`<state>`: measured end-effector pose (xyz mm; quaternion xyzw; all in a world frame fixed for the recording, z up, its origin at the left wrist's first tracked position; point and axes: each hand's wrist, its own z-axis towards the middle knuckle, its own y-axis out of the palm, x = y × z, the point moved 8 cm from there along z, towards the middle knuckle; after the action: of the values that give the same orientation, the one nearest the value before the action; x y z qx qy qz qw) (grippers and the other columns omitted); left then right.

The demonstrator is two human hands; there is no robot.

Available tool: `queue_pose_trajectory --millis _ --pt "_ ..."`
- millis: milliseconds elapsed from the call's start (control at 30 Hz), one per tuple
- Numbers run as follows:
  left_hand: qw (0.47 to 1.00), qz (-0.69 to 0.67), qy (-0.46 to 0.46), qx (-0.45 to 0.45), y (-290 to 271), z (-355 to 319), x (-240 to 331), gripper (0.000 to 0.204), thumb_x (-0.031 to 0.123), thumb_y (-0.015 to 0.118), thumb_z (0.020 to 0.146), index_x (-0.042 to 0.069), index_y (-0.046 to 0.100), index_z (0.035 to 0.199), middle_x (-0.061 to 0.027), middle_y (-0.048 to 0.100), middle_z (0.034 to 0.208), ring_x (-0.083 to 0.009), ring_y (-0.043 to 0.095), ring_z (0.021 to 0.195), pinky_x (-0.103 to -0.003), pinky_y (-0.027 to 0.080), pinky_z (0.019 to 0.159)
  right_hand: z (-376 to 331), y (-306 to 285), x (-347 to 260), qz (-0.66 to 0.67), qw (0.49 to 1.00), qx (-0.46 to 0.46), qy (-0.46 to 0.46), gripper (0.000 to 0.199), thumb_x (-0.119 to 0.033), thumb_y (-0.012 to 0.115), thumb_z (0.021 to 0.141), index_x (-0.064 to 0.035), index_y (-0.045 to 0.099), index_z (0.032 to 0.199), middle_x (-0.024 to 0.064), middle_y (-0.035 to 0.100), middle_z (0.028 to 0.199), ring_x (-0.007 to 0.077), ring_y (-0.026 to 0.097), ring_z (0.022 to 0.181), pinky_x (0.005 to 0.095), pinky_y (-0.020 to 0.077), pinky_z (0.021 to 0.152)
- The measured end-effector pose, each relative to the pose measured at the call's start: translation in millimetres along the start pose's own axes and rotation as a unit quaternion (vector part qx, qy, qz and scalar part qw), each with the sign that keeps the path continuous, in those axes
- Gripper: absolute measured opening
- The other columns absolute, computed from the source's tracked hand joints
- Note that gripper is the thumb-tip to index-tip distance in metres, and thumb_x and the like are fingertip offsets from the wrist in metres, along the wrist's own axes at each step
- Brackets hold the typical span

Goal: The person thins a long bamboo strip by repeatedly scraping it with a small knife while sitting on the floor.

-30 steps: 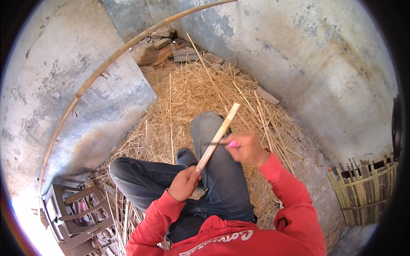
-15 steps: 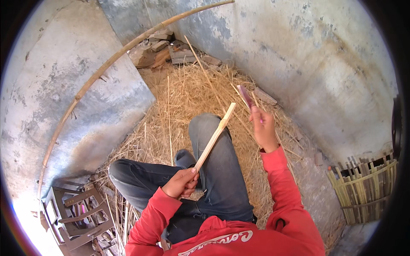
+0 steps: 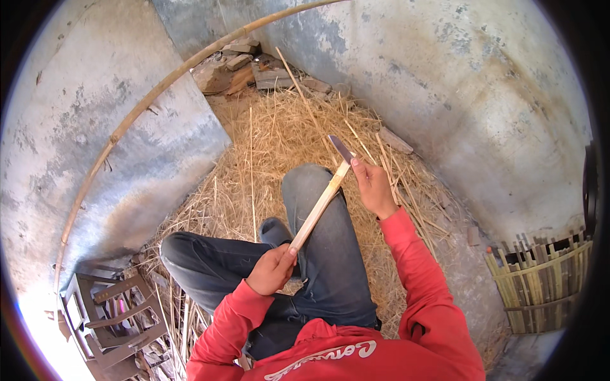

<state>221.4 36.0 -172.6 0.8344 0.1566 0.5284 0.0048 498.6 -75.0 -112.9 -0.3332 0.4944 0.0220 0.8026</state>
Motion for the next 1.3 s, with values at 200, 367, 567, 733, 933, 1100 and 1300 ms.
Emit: queue_pose_trajectory --millis 200,367,567,733,933,1100,1300 --pt "0.999 -0.012 -0.029 -0.021 -1.4 2.6 -3.5 0.037 0.037 0.042 0.113 0.009 0.050 0.090 0.0035 0.041 0.057 -0.0066 0.035 0.042 -0.025 0.027 0.039 -17.6 15.7 4.2 0.055 0.996 -0.072 0.011 0.061 -0.046 0.048 0.109 0.0000 0.054 0.070 0.0074 0.039 0.054 0.0166 0.037 0.052 0.0396 0.0294 0.052" --pt "0.999 -0.021 -0.031 -0.026 -2.0 2.8 -5.3 0.037 0.038 0.042 0.113 0.009 0.050 0.090 0.0038 0.041 0.058 -0.0065 0.035 0.042 -0.025 0.028 0.040 -20.0 22.0 11.0 0.163 0.978 -0.111 0.075 0.061 -0.051 0.047 0.109 -0.0078 0.050 0.065 -0.0012 0.037 0.052 0.0115 0.034 0.049 0.0334 0.0264 0.047" --pt "1.000 0.026 -0.001 0.000 -4.1 0.8 -2.0 0.038 0.036 0.044 0.112 0.008 0.052 0.089 0.0028 0.045 0.061 -0.0072 0.040 0.049 -0.026 0.033 0.047 -34.8 37.6 3.5 0.462 0.811 -0.239 0.269 0.056 -0.054 0.052 0.106 -0.0166 0.040 0.066 -0.0082 0.030 0.055 0.0048 0.029 0.045 0.0240 0.0192 0.042" --pt "0.974 0.198 0.083 0.077 -8.7 -1.5 9.5 0.038 0.031 0.047 0.111 0.003 0.056 0.088 -0.0053 0.052 0.064 -0.0152 0.051 0.057 -0.032 0.042 0.056 -15.5 2.0 -19.2 0.242 0.970 0.003 0.009 0.035 -0.035 0.073 0.097 -0.0065 0.065 0.078 -0.0065 0.044 0.056 0.0037 0.039 0.050 0.0245 0.0276 0.047" --pt "0.948 0.256 0.137 0.132 -7.2 -7.3 21.2 0.033 0.025 0.050 0.110 -0.001 0.058 0.092 -0.0167 0.058 0.070 -0.0313 0.060 0.061 -0.041 0.047 0.061 -20.3 -4.1 -28.0 0.149 0.989 0.011 -0.015 0.018 -0.017 0.079 0.090 -0.0013 0.071 0.087 -0.0008 0.058 0.063 0.0069 0.050 0.057 0.0284 0.0385 0.053" --pt "0.941 0.283 0.139 0.122 -7.1 -12.9 24.5 0.037 0.027 0.047 0.111 0.001 0.062 0.089 -0.0057 0.056 0.063 -0.0130 0.052 0.057 -0.032 0.043 0.056 -35.8 -10.4 -39.2 0.093 0.995 -0.025 -0.031 0.018 -0.017 0.079 0.091 -0.0001 0.071 0.091 0.0024 0.064 0.067 0.0080 0.054 0.060 0.0293 0.0423 0.055" --pt "0.950 0.265 0.130 0.106 -6.0 -17.4 18.1 0.039 0.028 0.046 0.111 0.001 0.062 0.087 -0.0037 0.051 0.061 -0.0128 0.050 0.055 -0.032 0.042 0.055 -40.5 -14.5 -57.0 0.063 0.992 -0.096 -0.043 0.019 -0.017 0.080 0.090 0.0003 0.072 0.092 0.0050 0.067 0.070 0.0089 0.058 0.061 0.0286 0.0445 0.057"
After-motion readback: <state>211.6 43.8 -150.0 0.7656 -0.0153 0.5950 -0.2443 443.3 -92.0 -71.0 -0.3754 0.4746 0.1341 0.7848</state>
